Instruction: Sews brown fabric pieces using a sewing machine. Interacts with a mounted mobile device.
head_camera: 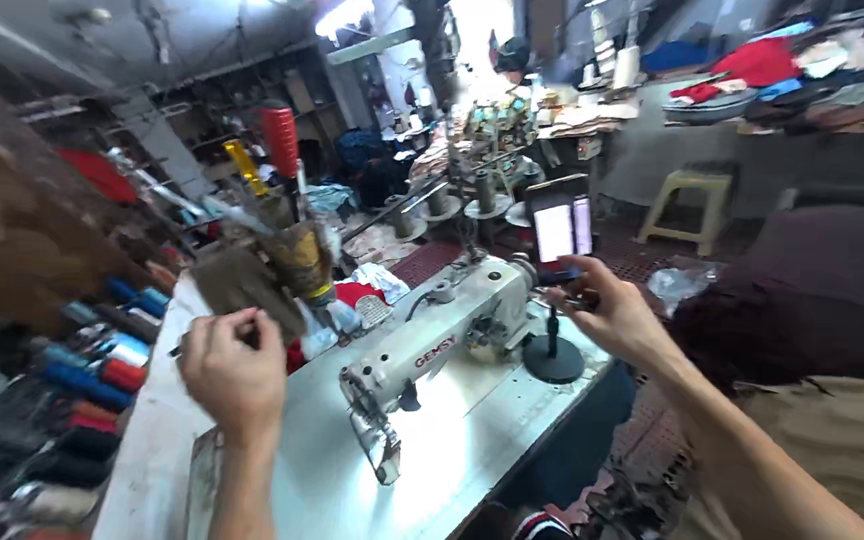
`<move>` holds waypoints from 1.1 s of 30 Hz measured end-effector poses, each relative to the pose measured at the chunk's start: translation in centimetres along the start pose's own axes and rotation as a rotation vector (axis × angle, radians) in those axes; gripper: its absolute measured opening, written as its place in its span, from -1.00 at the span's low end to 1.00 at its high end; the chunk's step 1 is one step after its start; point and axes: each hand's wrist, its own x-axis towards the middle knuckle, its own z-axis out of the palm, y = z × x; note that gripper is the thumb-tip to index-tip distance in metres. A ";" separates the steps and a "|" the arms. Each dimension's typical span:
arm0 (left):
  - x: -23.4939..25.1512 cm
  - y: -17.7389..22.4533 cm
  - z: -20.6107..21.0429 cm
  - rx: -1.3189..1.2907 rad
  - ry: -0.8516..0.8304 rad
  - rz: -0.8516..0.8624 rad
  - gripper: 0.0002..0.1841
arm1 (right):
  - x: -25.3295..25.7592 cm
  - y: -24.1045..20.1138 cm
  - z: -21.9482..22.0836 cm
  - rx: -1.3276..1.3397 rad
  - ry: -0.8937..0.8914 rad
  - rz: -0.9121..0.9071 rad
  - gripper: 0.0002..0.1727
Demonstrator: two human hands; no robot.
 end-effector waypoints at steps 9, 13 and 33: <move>-0.4 -1.1 0.1 -0.031 -0.054 0.046 -0.72 | -0.2 -0.4 -0.2 0.031 0.120 0.024 -0.27; -1.4 -1.6 0.2 -0.134 -0.044 0.033 -0.71 | -0.3 -1.2 -0.6 0.112 0.133 -0.031 -0.22; -1.5 -1.6 1.1 -0.066 -0.003 0.124 -0.66 | -7.4 -3.7 0.8 0.281 -0.121 -0.169 -0.43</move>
